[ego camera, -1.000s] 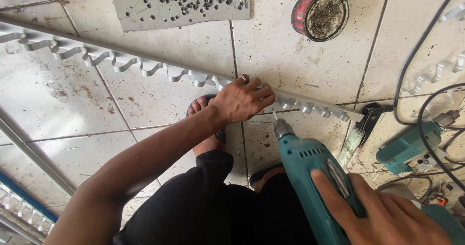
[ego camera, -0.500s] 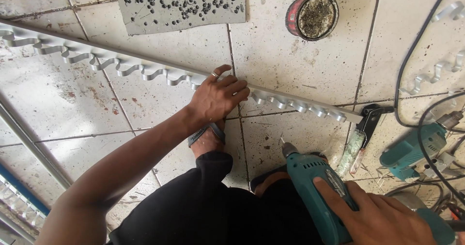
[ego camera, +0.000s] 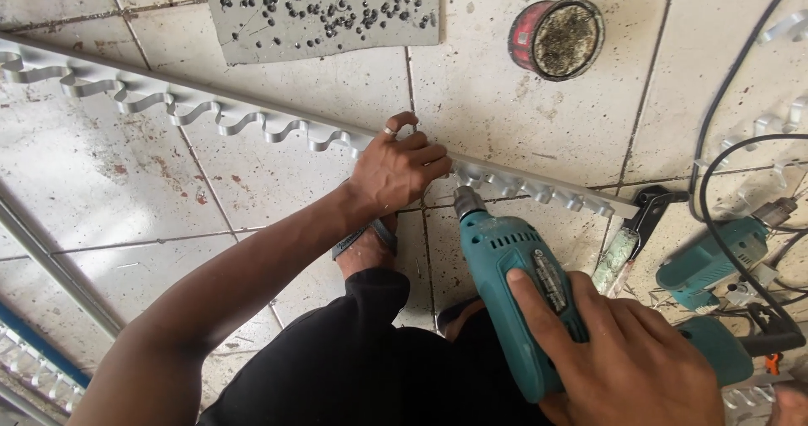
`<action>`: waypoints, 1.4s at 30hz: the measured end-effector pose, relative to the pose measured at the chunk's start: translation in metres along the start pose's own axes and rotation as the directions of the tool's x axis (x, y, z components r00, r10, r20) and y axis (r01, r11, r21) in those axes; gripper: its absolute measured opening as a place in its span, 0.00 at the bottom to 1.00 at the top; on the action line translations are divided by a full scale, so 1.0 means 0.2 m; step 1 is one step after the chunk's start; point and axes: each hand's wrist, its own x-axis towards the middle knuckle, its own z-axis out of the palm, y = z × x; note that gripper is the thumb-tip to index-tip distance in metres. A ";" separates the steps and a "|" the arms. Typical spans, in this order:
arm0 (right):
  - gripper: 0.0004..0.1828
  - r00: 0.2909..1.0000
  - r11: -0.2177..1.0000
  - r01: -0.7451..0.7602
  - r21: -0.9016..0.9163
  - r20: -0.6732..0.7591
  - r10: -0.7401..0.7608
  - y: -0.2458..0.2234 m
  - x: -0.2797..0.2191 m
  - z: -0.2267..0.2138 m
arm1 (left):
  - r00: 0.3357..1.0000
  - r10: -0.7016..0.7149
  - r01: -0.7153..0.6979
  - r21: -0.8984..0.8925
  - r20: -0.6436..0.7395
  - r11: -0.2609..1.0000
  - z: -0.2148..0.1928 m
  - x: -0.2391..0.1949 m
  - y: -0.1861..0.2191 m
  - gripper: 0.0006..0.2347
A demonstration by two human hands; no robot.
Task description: The person uses a teal power drill to drive screws into a white metal rack mounted on a tiled wall. The person holds the rack steady with their left hand while operating the drill with their right hand to secure the fixture.
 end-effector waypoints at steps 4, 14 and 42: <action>0.60 0.994 0.998 -0.011 -0.062 0.106 0.018 -0.01 0.04 0.01 | 0.999 0.010 -0.011 0.009 0.034 1.000 -0.02 -0.01 -0.02 0.10; 0.57 0.988 0.996 -0.042 -0.082 0.147 0.053 -0.04 0.06 0.00 | 0.999 0.026 -0.027 0.051 0.028 0.998 -0.01 -0.02 -0.03 0.10; 0.44 0.985 0.980 0.104 -0.172 0.151 -0.078 -0.06 0.16 -0.02 | 0.999 0.054 -0.054 0.065 0.006 0.996 0.02 -0.02 -0.03 0.08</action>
